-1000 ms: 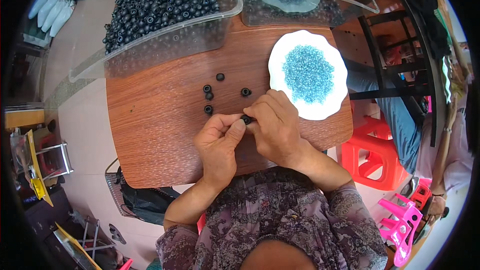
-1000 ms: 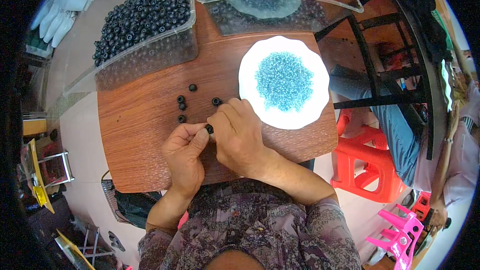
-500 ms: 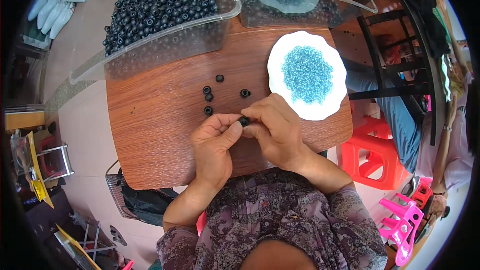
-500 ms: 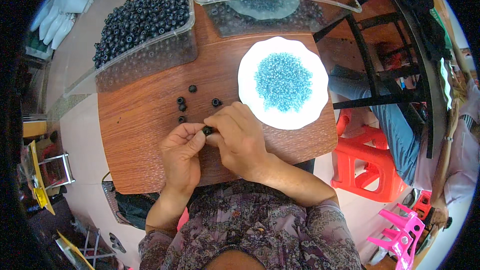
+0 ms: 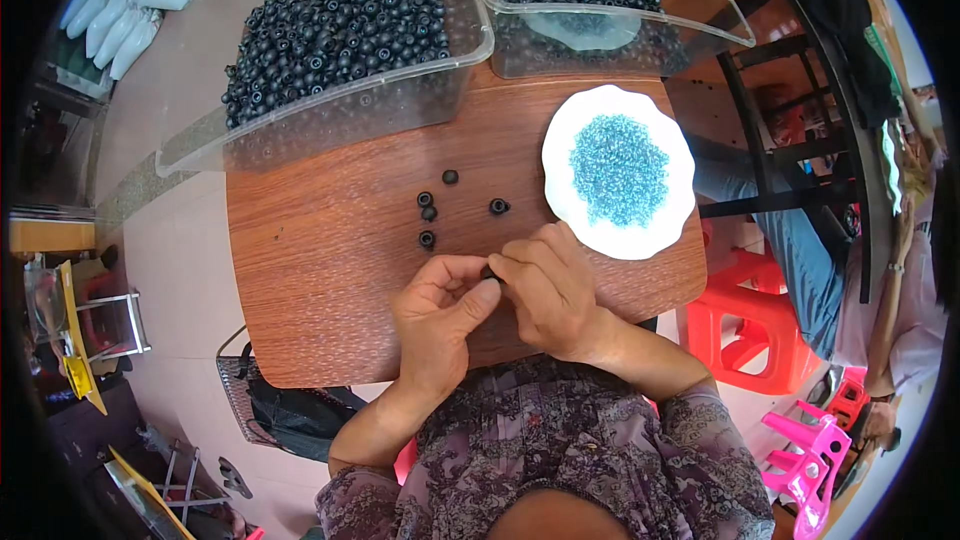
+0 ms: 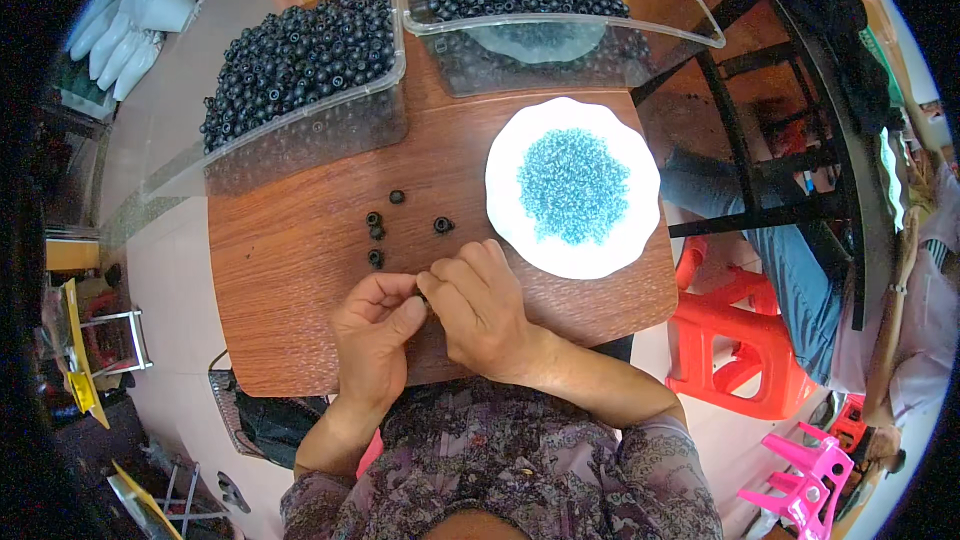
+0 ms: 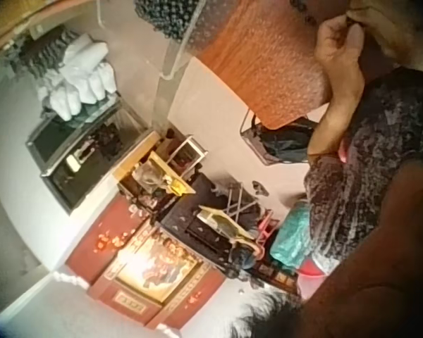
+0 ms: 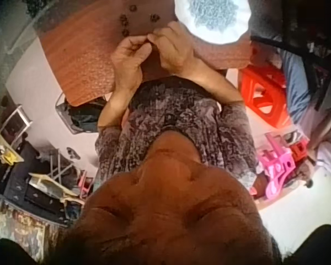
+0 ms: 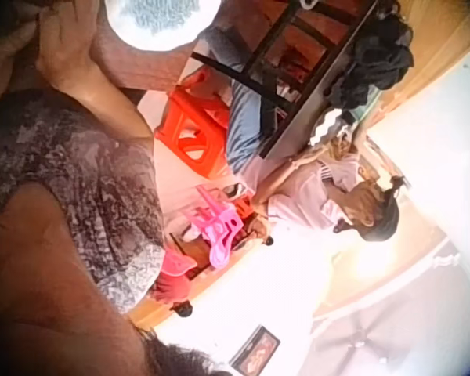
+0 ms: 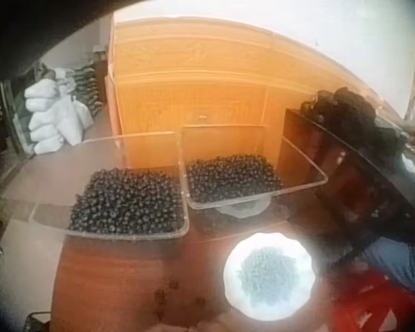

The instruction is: Manually picking up small blue beads and inserting them into black ring-shaped components at a desk.

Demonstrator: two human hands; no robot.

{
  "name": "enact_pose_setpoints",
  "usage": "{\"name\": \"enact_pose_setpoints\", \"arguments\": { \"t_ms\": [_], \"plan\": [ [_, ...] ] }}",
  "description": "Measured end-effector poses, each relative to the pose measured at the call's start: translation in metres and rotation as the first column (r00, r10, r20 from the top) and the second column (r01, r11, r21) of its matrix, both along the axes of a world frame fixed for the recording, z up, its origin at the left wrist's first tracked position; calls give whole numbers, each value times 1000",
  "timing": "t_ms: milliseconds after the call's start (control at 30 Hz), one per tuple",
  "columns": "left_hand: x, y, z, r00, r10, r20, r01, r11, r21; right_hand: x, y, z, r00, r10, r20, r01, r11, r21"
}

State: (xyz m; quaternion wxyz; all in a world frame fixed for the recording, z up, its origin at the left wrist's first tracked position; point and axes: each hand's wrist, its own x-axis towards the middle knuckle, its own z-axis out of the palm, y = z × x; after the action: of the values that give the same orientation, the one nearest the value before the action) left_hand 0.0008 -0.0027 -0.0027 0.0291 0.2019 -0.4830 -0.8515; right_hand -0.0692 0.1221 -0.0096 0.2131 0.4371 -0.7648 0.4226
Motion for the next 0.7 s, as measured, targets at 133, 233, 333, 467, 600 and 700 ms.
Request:
{"name": "enact_pose_setpoints", "arguments": {
  "t_ms": [133,233,333,467,600,700],
  "plan": [
    [5,-9,4,996,-58,-63,48,986,-158,2,3,13,991,78,113,-81,996,25],
    [2,-27,25,977,-53,-208,-26,933,-359,-9,6,19,960,65,272,-54,997,-47],
    [-14,-60,56,866,-130,-484,-302,636,-710,-33,15,17,980,-98,173,83,992,95],
    [-68,-84,104,763,-138,-632,-629,65,-774,-44,13,9,992,-119,-29,121,923,366],
    [-116,-131,105,832,-127,-540,-555,-239,-797,-42,-5,5,987,-67,-145,135,836,533],
    [-124,-124,99,701,-295,-649,-672,-578,-463,-46,-5,-3,989,-50,-137,122,798,590]
  ]
}}
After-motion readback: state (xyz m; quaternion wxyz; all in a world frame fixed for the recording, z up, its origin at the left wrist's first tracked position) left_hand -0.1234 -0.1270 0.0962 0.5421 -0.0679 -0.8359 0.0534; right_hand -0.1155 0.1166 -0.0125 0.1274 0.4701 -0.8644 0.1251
